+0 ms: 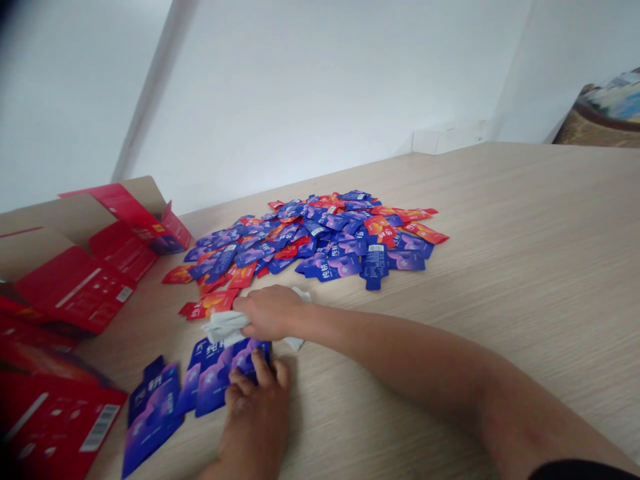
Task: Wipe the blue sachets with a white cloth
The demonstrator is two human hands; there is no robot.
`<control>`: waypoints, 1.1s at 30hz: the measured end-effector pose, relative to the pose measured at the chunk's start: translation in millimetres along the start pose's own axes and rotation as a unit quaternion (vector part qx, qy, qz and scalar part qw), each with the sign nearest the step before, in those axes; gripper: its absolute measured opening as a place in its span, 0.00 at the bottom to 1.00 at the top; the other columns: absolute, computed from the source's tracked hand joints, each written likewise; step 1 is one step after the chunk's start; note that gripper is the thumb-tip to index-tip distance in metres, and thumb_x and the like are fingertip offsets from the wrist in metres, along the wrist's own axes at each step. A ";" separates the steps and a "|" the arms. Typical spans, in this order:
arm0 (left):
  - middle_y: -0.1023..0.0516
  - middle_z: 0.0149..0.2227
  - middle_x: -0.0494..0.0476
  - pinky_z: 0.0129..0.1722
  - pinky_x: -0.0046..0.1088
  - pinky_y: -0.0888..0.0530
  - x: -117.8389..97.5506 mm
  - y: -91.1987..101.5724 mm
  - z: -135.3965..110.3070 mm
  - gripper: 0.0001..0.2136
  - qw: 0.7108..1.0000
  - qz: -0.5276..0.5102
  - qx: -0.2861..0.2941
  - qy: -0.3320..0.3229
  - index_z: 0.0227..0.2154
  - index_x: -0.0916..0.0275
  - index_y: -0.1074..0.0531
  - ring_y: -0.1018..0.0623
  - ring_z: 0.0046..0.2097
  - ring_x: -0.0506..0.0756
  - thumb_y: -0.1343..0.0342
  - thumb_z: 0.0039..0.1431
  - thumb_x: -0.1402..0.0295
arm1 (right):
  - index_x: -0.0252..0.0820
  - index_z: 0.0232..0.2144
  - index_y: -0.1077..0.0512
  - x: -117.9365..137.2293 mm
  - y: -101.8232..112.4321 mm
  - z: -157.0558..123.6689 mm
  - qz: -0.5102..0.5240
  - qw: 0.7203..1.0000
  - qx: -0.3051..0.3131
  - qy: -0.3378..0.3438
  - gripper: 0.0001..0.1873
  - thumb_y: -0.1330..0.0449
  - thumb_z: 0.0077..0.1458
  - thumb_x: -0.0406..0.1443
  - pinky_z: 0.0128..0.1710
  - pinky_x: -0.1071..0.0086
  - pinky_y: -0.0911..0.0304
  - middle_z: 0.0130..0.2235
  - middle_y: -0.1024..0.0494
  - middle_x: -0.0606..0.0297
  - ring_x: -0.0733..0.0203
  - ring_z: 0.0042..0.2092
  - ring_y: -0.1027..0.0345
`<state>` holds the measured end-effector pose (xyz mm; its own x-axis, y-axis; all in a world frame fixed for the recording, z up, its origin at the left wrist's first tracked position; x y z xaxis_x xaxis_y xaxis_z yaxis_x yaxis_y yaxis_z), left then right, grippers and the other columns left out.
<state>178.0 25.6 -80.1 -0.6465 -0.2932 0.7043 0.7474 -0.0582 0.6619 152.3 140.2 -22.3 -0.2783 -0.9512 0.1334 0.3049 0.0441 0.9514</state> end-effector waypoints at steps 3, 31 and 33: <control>0.24 0.47 0.72 0.35 0.42 0.30 1.4 3.5 0.1 0.15 1.000 0.001 -0.005 0.004 0.40 0.59 0.26 0.23 0.41 0.71 0.53 0.54 0.79 | 0.44 0.44 0.33 15.1 -5.7 -1.8 0.011 0.998 0.028 0.061 0.19 0.45 0.51 0.45 0.31 0.65 0.37 0.40 0.24 0.59 0.52 0.38 0.29; 0.25 0.48 0.73 0.35 0.44 0.30 -1.2 -0.5 -0.5 0.16 1.000 -0.025 0.004 0.001 0.41 0.61 0.26 0.23 0.42 0.71 0.54 0.55 0.80 | 0.45 0.44 0.32 12.8 -14.7 -2.8 0.021 0.996 0.074 0.036 0.19 0.44 0.50 0.44 0.30 0.65 0.37 0.39 0.23 0.59 0.51 0.39 0.28; 0.26 0.49 0.73 0.35 0.44 0.30 -1.6 -0.8 -0.6 0.16 1.000 -0.023 0.003 0.000 0.40 0.60 0.26 0.23 0.42 0.71 0.54 0.55 0.80 | 0.46 0.45 0.32 6.3 -16.3 -2.5 0.013 0.997 0.070 0.017 0.19 0.45 0.51 0.44 0.31 0.64 0.36 0.39 0.23 0.58 0.50 0.39 0.28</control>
<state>178.5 25.6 -81.8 -0.6796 -0.2903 0.6737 0.7165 -0.0654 0.6945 147.9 132.7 -37.7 -0.2397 -0.9591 0.1505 0.1812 0.1080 0.9775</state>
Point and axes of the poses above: each hand's wrist, its own z-axis towards the middle knuckle, its own y-axis out of the back of the hand, x = y × z, the point moved 5 cm from there along z, towards the middle knuckle
